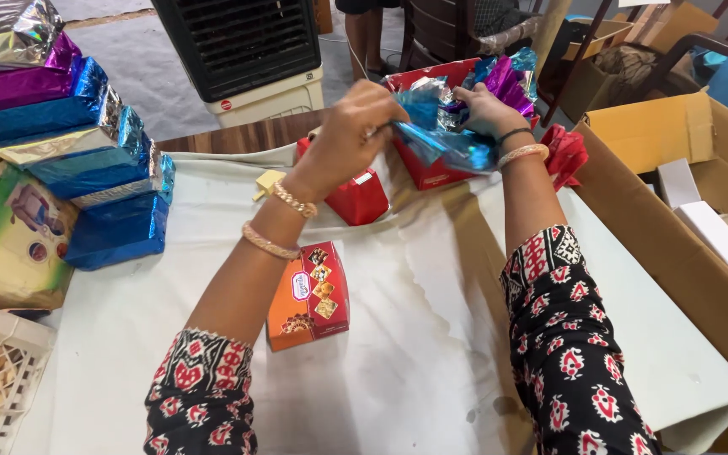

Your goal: The person places several small, light-colored wooden blocks into a small white box. They then close the box and wrap it in a sheet of shiny, iridescent blue foil. The person folds the foil around the box and secures the edges with clear adhesive tape.

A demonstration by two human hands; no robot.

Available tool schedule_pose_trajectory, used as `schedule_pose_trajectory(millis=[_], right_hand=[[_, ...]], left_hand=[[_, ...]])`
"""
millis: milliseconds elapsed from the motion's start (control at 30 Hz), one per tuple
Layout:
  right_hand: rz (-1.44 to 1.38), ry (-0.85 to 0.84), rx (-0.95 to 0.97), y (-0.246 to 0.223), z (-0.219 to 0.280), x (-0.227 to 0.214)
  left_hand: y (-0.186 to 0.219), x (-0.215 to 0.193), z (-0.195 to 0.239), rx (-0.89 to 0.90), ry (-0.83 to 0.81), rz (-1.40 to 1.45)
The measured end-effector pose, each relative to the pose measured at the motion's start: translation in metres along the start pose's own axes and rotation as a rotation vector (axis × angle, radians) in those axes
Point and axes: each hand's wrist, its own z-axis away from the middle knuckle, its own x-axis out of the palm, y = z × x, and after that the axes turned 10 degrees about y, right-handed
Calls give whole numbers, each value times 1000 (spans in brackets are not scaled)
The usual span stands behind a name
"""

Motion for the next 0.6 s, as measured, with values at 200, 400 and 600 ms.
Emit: schedule_pose_trajectory(millis=[200, 400, 600], right_hand=[[73, -21, -158, 6, -2, -5], [-131, 21, -69, -45, 45, -64], [265, 375, -503, -47, 46, -58]], left_hand=[[56, -63, -13, 0, -11, -42], [97, -112, 23, -138, -232, 33], [109, -125, 76, -351, -468, 24]])
